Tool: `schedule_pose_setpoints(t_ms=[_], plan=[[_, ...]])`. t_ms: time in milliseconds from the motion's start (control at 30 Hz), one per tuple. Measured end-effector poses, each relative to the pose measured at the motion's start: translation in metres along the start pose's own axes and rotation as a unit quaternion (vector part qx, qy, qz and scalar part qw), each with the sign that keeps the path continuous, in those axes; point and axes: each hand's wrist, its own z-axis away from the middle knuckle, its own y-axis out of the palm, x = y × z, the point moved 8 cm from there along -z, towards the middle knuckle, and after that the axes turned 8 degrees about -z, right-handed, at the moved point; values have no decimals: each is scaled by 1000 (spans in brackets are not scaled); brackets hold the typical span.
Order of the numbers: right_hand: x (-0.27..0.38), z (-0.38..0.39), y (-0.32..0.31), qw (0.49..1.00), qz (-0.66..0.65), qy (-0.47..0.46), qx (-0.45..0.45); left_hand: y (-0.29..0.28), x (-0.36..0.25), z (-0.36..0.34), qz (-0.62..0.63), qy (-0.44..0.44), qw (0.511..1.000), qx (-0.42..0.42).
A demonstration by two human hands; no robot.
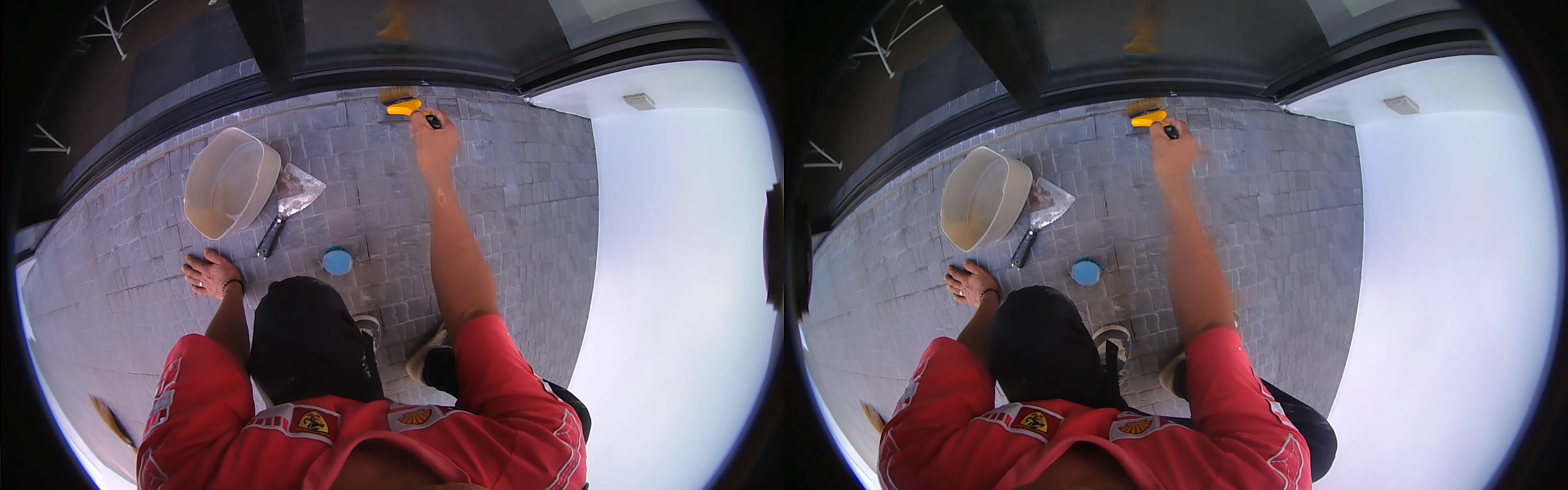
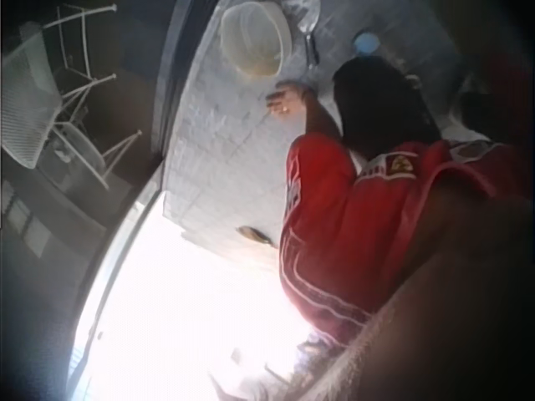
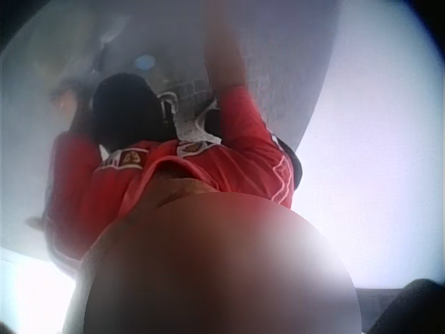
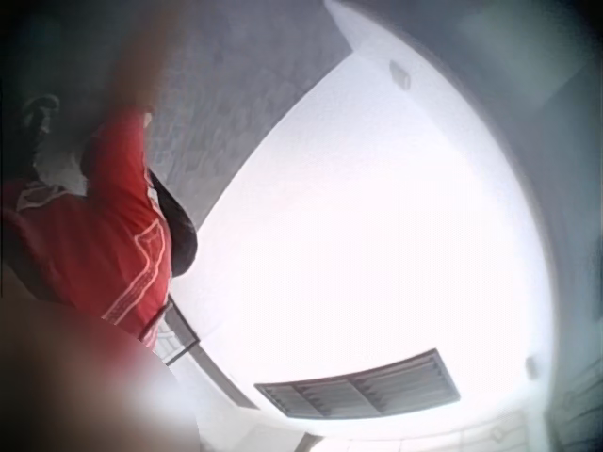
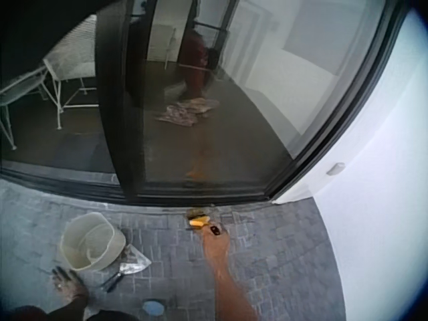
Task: The person kneels on a tiled floor and uses a blue sponge to rub grout into the joints between tiles. They then use a putty knife to scrape excess grout from the tile surface and a brush to sweep the area clean.
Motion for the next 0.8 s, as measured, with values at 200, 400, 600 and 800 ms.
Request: schedule_pose_setpoints(t_ms=[200,400,600,800], plan=[[1,49,79,998,16,-52,26,-5,-3,1,4,3,1000,18],[-10,24,20,996,-73,47,-3,-4,-3,1,6,-5,999,34],[1,6,-66,982,-120,22,-143,-3,-2,2,-2,-10,999,36],[-4,51,14,983,-165,70,-32,-3,-2,1,2,-11,1000,26]])
